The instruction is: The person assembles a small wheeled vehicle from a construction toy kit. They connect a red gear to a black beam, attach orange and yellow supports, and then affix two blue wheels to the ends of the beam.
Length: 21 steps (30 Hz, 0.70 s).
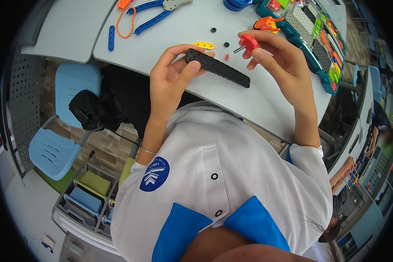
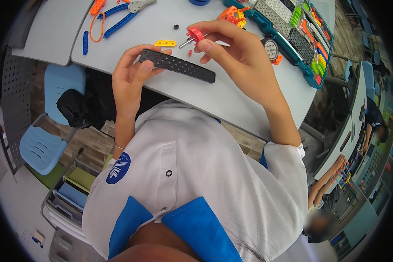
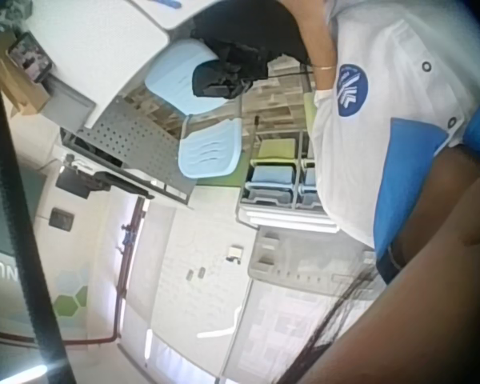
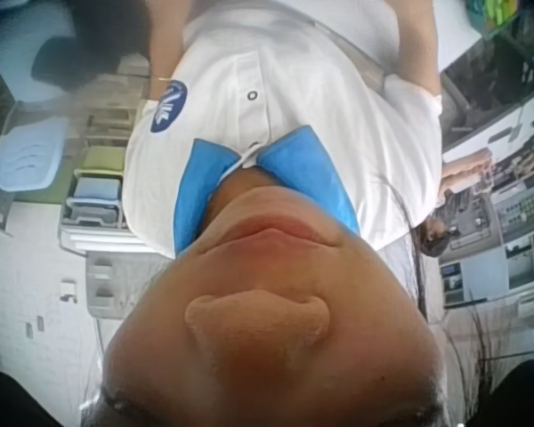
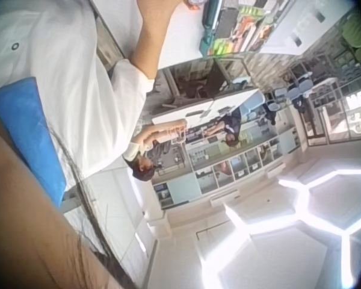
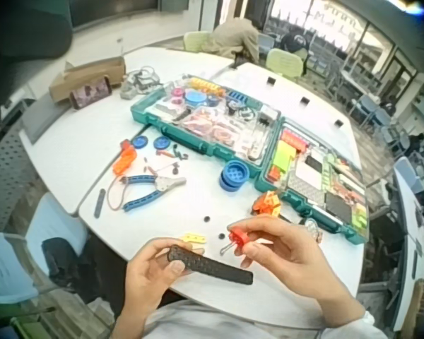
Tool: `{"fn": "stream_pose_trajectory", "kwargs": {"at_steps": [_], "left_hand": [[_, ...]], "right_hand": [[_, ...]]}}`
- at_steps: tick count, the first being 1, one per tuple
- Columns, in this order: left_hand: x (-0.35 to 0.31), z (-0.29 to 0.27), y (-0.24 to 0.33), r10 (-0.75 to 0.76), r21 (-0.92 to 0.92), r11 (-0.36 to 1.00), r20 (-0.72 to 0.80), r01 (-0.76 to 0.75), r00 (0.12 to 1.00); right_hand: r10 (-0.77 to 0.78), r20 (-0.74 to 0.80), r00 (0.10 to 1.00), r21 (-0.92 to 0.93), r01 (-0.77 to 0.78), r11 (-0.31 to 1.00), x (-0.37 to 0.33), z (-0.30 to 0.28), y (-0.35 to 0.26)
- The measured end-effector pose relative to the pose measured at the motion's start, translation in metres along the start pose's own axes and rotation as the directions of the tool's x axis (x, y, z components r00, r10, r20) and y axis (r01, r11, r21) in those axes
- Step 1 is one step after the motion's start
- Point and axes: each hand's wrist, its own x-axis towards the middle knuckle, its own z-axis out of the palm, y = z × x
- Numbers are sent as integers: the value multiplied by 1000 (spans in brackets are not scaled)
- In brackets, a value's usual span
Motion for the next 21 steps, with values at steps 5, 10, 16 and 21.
{"fn": "stream_pose_trajectory", "kwargs": {"at_steps": [5, 10, 16, 21], "left_hand": [[0, -1, 9, -112, 316, 942, -21, 113, 994], [2, -4, 9, -129, 330, 934, -51, 138, 990], [3, -6, 12, -175, 138, 974, -41, 179, 984], [5, -3, 15, -194, 20, 981, -60, 195, 979]], "right_hand": [[133, 88, 987, 134, -144, 980, 6, -4, 8], [153, 96, 984, 164, -167, 972, 9, -3, 12], [103, 114, 988, 154, -120, 981, 10, 2, 10], [-125, 15, 992, -113, 126, 986, 4, 22, 21]]}}
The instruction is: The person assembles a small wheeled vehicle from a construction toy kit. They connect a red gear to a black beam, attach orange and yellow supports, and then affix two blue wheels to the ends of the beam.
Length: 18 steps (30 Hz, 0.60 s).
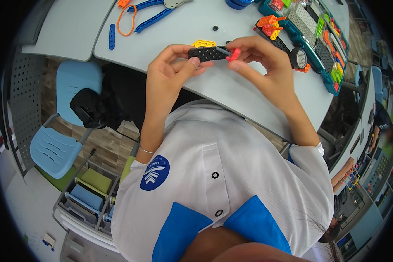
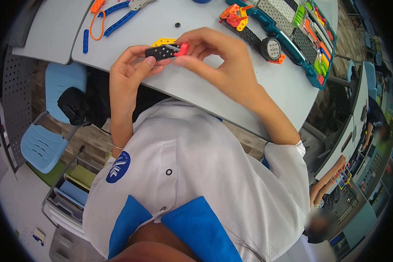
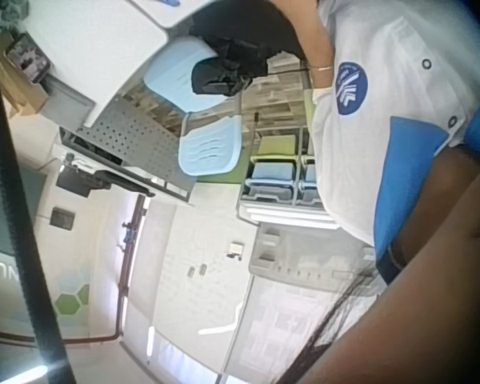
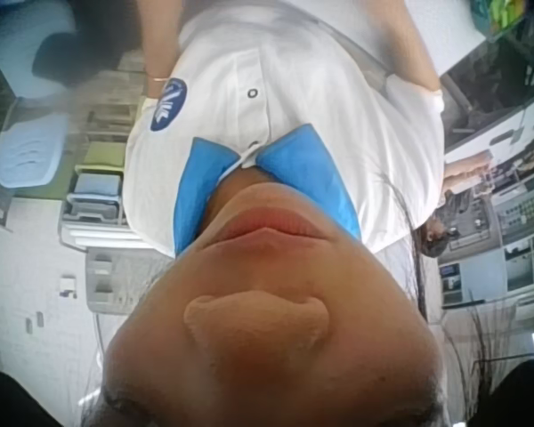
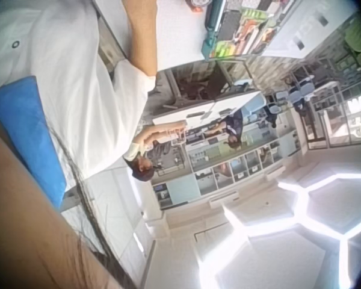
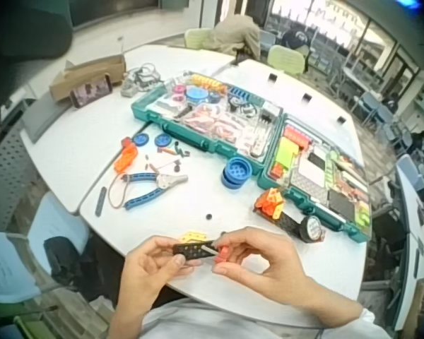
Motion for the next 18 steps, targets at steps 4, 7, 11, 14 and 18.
{"fn": "stream_pose_trajectory", "kwargs": {"at_steps": [4, 7, 11, 14, 18], "left_hand": [[-5, 12, -5, 1, -67, 998, 1, -1, 1000], [-5, 15, -8, 19, -116, 993, 3, -18, 1000], [-6, 17, -10, 31, -158, 987, 3, -30, 1000], [-6, 18, -10, 37, -153, 988, 8, -35, 999], [-6, 18, -14, 52, -163, 985, 3, -50, 999]], "right_hand": [[-148, -26, 989, -238, 137, 962, -3, 16, 4], [-131, -39, 991, -275, 115, 955, -5, 17, 5], [-122, -83, 989, -275, 95, 957, -6, 18, 6], [-109, -112, 988, -257, 77, 963, -6, 19, 7], [-118, -134, 984, -261, 80, 962, -5, 18, 3]]}}
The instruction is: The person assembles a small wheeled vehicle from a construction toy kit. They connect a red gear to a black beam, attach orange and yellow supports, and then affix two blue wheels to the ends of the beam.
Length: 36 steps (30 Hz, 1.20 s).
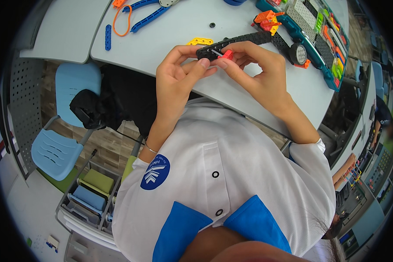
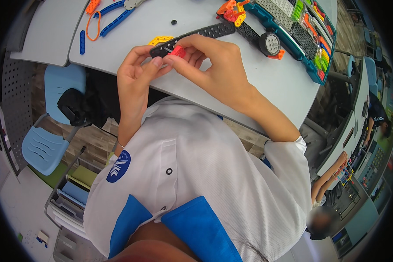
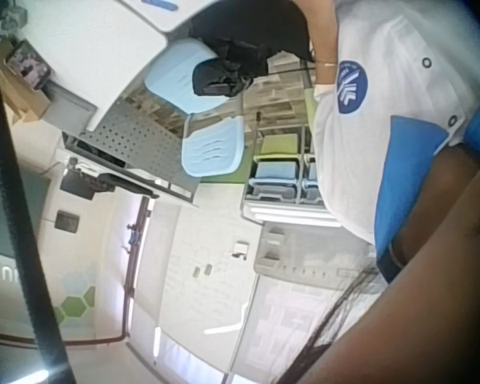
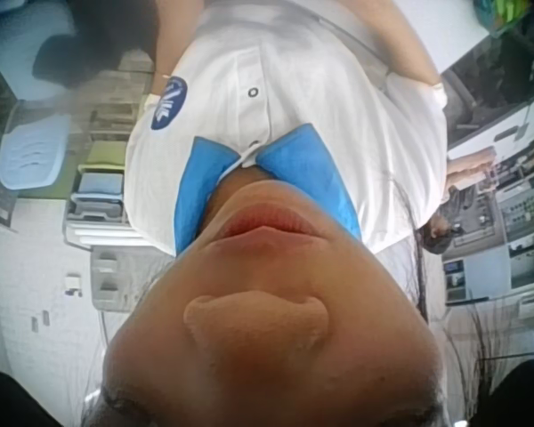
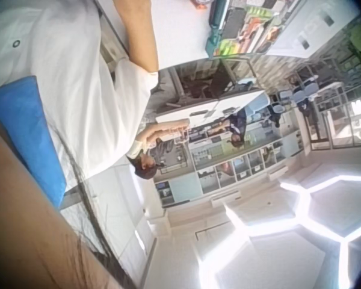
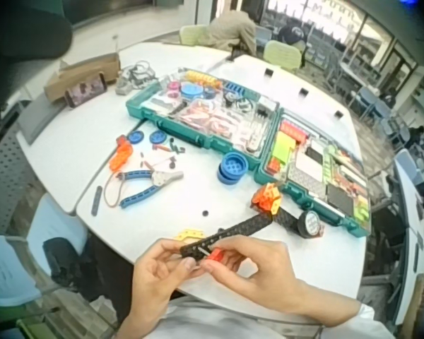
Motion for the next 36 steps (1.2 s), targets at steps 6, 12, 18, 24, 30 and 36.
{"fn": "stream_pose_trajectory", "kwargs": {"at_steps": [6, 12, 18, 24, 30, 36], "left_hand": [[-1, 2, -3, 16, -18, 1000, -9, -16, 1000], [-1, 3, -3, 23, 3, 1000, 2, -23, 1000], [1, 2, -1, 23, 32, 999, 30, -24, 999], [2, 3, -5, 16, 41, 999, 54, -18, 998], [2, 1, -2, -9, -2, 1000, 29, 9, 1000], [4, 0, -2, -12, -17, 1000, 45, 13, 999]], "right_hand": [[43, 18, 999, -12, -43, 999, -1, -3, -4], [84, 42, 996, 10, -85, 996, 0, -5, -3], [209, 88, 974, 157, -221, 963, 2, -8, -6], [236, 84, 968, 162, -247, 955, 1, -2, 0], [202, 160, 966, -75, -192, 978, 9, -25, -6], [-259, 127, 957, -337, 288, 897, 19, -29, 5]]}}
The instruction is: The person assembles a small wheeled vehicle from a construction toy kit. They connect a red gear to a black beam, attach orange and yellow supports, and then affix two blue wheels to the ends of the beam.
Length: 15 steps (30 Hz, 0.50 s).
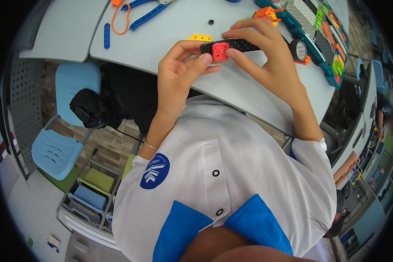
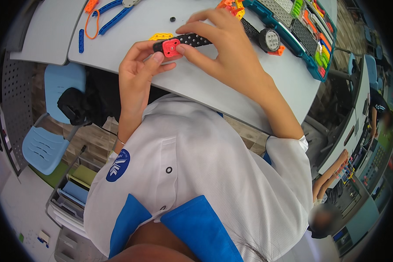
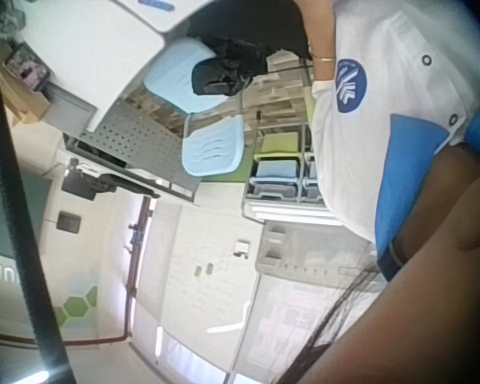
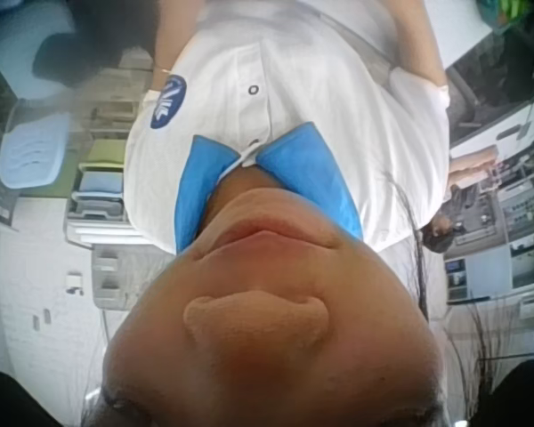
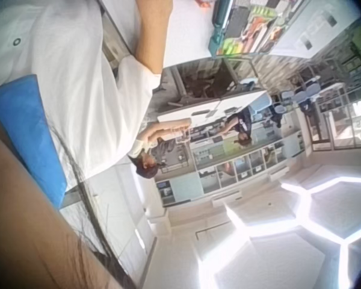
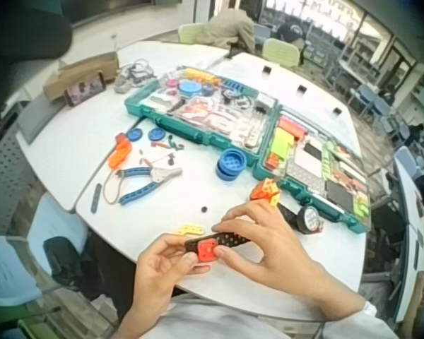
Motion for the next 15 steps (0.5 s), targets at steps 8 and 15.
{"fn": "stream_pose_trajectory", "kwargs": {"at_steps": [8, 15], "left_hand": [[0, 6, 0, 6, 59, 998, 2, -6, 1000], [-4, 4, -7, 83, 129, 988, 9, -83, 997]], "right_hand": [[297, 195, 935, 274, -343, 898, -8, 4, -9], [314, 225, 922, 309, -373, 875, -9, 2, -15]]}}
